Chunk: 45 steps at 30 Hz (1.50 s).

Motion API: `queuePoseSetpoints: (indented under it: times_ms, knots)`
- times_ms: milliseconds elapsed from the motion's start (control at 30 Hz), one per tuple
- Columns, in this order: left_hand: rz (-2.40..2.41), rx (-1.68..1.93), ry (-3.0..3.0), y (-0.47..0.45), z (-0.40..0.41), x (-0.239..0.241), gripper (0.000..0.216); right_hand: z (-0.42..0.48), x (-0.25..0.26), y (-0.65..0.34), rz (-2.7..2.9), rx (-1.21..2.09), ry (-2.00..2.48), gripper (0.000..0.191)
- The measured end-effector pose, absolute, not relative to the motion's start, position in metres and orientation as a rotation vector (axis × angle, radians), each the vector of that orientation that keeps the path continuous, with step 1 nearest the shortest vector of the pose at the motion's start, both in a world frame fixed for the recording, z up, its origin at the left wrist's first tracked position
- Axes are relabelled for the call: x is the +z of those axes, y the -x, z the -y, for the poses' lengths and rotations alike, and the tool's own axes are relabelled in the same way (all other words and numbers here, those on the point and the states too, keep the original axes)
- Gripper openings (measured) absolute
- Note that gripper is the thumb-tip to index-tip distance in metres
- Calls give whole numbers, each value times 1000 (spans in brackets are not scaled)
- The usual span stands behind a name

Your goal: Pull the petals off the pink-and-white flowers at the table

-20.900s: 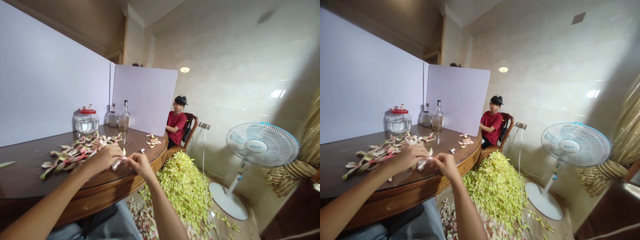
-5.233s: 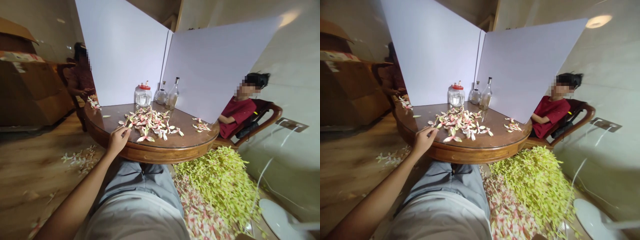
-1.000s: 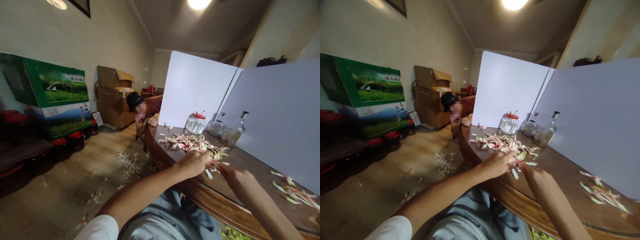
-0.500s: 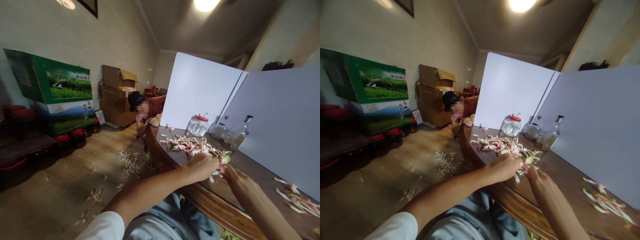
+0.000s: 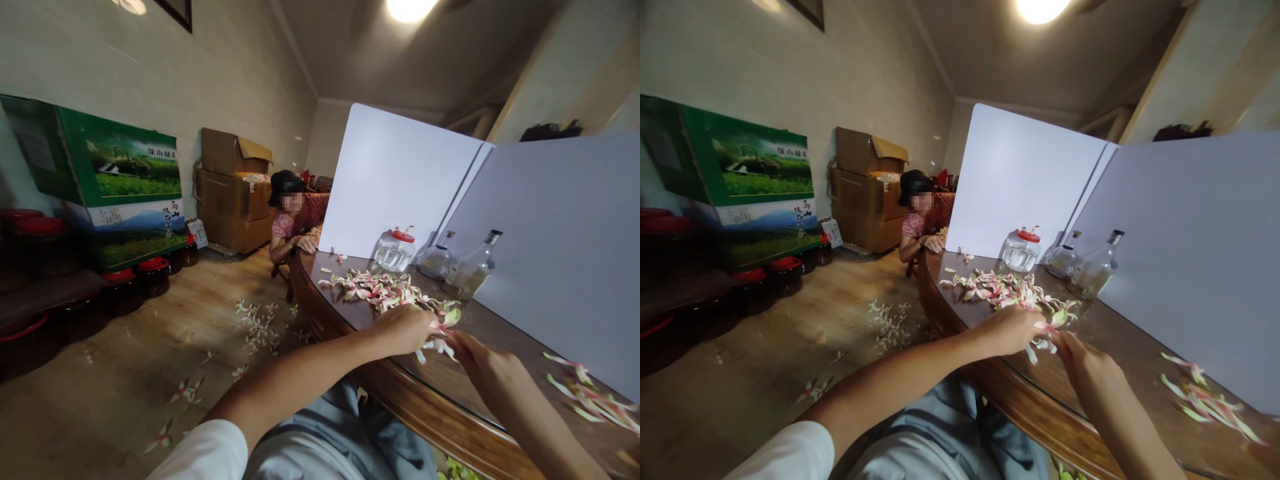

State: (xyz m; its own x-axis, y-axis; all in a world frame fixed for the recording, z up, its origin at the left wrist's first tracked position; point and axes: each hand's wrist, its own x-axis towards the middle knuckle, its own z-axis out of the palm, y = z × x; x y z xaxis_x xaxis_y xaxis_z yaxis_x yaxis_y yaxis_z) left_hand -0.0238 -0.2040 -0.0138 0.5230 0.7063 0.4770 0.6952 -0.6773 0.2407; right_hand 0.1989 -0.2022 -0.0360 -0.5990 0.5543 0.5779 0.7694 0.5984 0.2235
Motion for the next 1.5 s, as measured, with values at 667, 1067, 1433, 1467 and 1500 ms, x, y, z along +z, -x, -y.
queuePoseSetpoints:
  times_ms: [667, 1067, 1433, 1467, 1500]
  knots:
    - [-1192, 884, -2702, 17, 202, -14, 19, 205, -34, -204, 2332, -680, 1017, 60]
    - [-1158, 915, -2707, 23, 197, -23, 22, 208, -40, -187, 2399, -521, 1214, 40]
    - [-1141, 887, -2695, 49, 174, -40, 21, 161, -10, -182, 2091, -84, 1389, 65]
    - [-1149, 883, -2698, 54, 172, -42, 22, 142, -10, -184, 2052, -63, 1405, 69]
    - [-1175, 887, -2694, 60, 169, -43, 25, 121, -11, -186, 2028, -35, 1422, 72]
